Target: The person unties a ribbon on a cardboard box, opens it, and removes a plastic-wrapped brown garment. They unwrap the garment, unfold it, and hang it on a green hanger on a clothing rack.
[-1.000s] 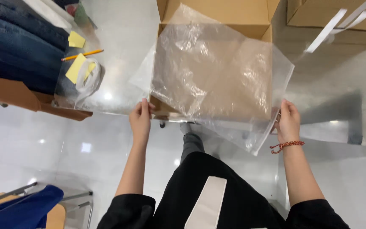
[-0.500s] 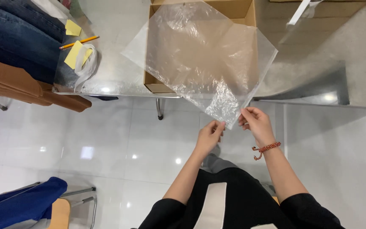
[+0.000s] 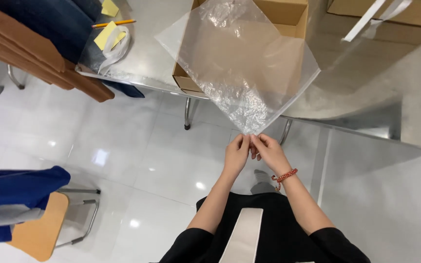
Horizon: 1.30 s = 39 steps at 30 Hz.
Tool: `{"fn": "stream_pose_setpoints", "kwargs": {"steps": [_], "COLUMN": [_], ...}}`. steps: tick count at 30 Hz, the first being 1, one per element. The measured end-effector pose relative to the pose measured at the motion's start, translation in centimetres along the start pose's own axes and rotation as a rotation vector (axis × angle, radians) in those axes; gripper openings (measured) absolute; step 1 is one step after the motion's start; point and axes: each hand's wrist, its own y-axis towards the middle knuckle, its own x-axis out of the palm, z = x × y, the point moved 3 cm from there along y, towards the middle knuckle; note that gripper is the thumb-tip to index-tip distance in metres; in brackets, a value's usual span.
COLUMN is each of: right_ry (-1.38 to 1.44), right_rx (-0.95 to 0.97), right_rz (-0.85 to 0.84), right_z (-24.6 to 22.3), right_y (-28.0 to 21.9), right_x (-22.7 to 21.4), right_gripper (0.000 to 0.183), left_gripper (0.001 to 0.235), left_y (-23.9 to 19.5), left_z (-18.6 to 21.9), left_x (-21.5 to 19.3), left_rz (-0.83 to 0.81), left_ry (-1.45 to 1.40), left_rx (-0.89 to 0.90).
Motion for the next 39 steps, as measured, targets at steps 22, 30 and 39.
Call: {"fn": "stream_pose_setpoints", "kwargs": {"steps": [22, 30, 39], "right_ry": [0.132, 0.139, 0.179], "right_rx": [-0.08, -0.094, -0.112], "right_rz": [-0.06, 0.089, 0.295], "right_z": [-6.1, -5.5, -4.9], "right_y": [1.5, 5.8, 9.7], "right_x": [-4.9, -10.5, -19.8], "right_gripper": [0.035, 0.036, 0.032], "left_gripper": [0.035, 0.033, 0.032], "left_y": [-3.7, -3.6, -3.6], "left_z": [3.3, 2.5, 1.6], "left_x": [4.1, 0.8, -5.5], "left_rz": [0.446, 0.548, 0.517], "left_ry": [-0.517, -0.586, -0.757], "left_rx": [0.106, 0.153, 0.189]}}
